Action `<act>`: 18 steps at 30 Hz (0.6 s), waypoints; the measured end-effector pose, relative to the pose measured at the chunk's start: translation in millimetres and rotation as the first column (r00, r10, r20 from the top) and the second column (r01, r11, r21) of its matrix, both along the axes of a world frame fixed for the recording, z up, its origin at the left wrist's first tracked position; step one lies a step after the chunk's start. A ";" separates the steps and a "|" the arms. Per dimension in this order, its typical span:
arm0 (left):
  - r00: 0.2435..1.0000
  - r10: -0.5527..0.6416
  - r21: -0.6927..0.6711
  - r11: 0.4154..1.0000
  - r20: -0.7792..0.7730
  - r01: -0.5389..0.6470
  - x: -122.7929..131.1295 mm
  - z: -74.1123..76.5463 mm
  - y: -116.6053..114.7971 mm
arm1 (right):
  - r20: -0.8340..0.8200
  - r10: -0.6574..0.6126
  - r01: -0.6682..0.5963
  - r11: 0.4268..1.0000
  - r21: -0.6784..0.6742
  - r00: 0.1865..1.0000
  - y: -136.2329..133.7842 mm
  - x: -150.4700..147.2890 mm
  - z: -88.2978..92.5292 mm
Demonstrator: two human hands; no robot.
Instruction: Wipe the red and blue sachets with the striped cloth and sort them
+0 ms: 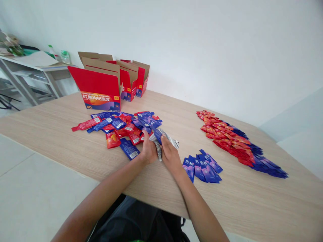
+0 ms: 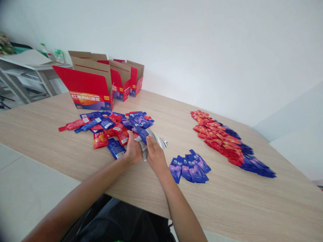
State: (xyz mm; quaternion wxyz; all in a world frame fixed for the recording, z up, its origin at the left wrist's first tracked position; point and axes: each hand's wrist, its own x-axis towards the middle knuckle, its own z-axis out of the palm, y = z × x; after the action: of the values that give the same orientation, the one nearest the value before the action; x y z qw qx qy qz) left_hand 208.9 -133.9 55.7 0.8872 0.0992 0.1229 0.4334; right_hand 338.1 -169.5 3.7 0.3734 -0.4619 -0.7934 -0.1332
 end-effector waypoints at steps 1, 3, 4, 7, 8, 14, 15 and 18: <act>1.000 0.000 0.001 1.000 0.018 0.000 -2.0 0.5 2.1 | 0.046 0.015 -0.016 1.000 0.016 0.999 0.1 1.5 2.5; 0.999 0.023 0.002 1.000 0.043 -0.023 -7.2 1.5 7.3 | 0.117 0.030 -0.035 0.999 0.042 0.993 0.0 4.3 7.6; 0.998 0.044 0.005 0.999 0.052 -0.044 -10.2 2.1 10.3 | 0.142 0.031 -0.038 0.998 0.050 0.989 -0.2 5.1 9.5; 0.991 0.117 0.022 0.993 0.066 -0.119 -19.2 3.3 19.3 | 0.194 0.039 -0.051 0.997 0.060 0.980 -1.0 3.7 11.9; 0.990 0.127 0.027 0.991 0.067 -0.129 -21.5 3.5 21.5 | 0.200 0.040 -0.055 0.996 0.068 0.979 -1.3 2.4 11.9; 0.999 -0.007 0.010 1.000 0.052 0.006 -20.4 5.2 15.8 | 0.078 0.006 -0.017 0.990 0.137 0.997 -4.9 -4.5 11.3; 0.998 -0.042 0.010 0.999 0.049 0.041 -18.0 5.5 12.2 | 0.041 0.006 -0.011 0.993 0.116 0.999 -5.6 -4.7 11.3; 0.991 -0.132 0.020 0.991 0.033 0.132 -9.1 4.3 0.3 | -0.032 -0.010 0.011 0.999 0.035 0.999 -6.9 -3.4 11.4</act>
State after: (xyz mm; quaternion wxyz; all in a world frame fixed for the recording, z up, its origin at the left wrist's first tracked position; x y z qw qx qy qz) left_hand 199.8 -133.7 60.0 0.9150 0.1075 0.0971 0.3765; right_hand 334.7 -176.4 15.1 0.3933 -0.4617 -0.7824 -0.1415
